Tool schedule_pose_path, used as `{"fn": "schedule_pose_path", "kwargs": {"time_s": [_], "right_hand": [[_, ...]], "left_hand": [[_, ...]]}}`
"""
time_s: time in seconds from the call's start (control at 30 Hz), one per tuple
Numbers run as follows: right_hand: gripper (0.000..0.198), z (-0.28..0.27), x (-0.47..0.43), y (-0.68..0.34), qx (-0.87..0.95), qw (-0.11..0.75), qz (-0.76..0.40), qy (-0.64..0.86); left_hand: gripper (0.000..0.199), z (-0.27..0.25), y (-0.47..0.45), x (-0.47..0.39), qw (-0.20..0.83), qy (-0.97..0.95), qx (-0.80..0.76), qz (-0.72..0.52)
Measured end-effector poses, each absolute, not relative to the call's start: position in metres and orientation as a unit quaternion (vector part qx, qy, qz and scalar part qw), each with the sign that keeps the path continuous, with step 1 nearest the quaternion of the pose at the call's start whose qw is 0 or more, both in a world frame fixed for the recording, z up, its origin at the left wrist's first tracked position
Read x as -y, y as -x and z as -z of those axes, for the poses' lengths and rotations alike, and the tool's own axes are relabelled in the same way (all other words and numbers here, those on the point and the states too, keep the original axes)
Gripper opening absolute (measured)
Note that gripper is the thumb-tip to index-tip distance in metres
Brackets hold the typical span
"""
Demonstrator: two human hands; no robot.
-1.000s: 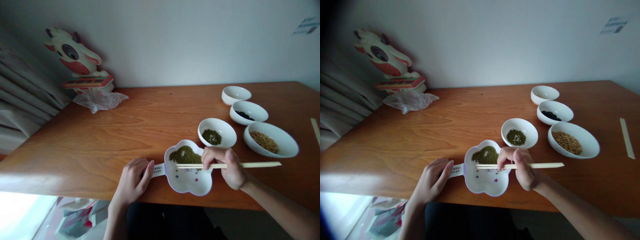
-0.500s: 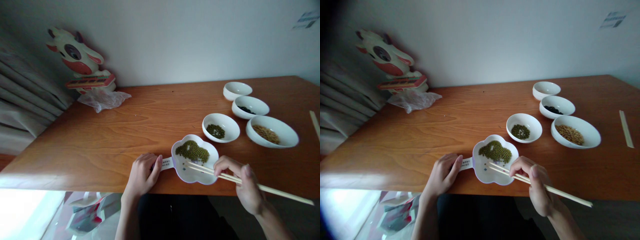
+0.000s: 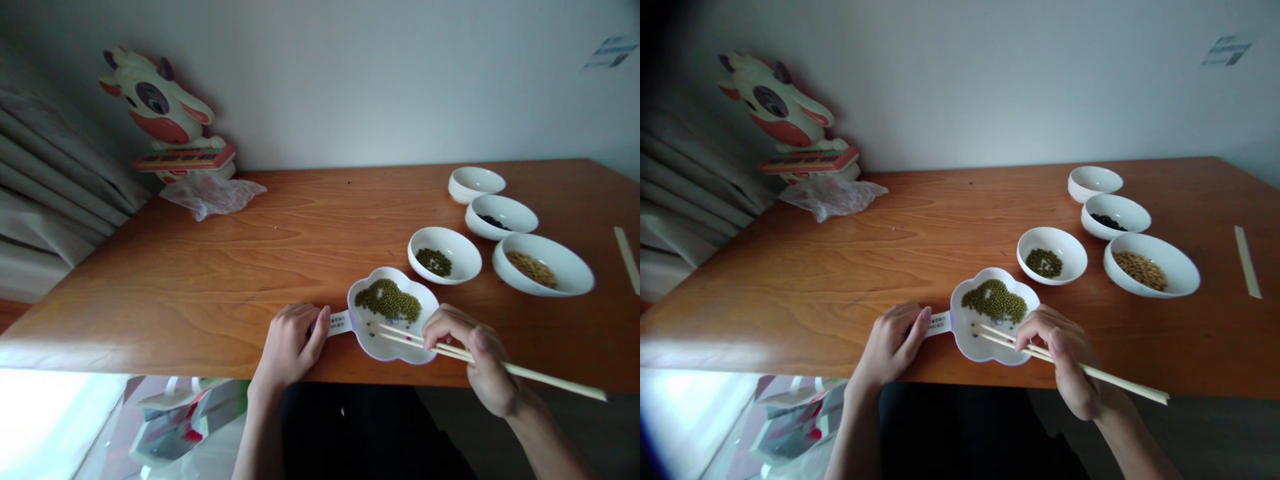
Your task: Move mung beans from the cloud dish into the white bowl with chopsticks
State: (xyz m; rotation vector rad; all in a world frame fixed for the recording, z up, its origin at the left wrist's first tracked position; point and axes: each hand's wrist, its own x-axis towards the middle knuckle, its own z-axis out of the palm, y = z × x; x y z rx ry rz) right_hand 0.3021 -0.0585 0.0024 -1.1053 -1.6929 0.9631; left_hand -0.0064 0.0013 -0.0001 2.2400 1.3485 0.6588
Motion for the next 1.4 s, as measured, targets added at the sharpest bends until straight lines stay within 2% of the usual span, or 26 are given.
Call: {"fn": "schedule_pose_path", "kwargs": {"time_s": [0.6,0.87,1.0,1.2,1.4], "right_hand": [[0.05,-0.006,0.056,-0.298,0.691,0.461,-0.359,0.425],[0.06,-0.002,0.055,-0.294,0.67,0.496,-0.348,0.429],[0.048,-0.014,0.059,-0.3,0.661,0.459,-0.357,0.475],[0.017,-0.041,0.068,-0.304,0.699,0.333,-0.322,0.545],[0.026,-0.045,0.071,-0.304,0.692,0.315,-0.373,0.532]], "left_hand": [[0.042,-0.001,0.006,-0.001,0.218,-0.815,-0.483,-0.236],[0.04,0.0,0.008,-0.001,0.223,-0.812,-0.485,-0.235],[0.04,0.001,0.007,-0.001,0.225,-0.811,-0.486,-0.237],[0.04,0.001,0.007,-0.001,0.233,-0.807,-0.488,-0.234],[0.04,0.001,0.008,-0.001,0.24,-0.808,-0.486,-0.232]]}}
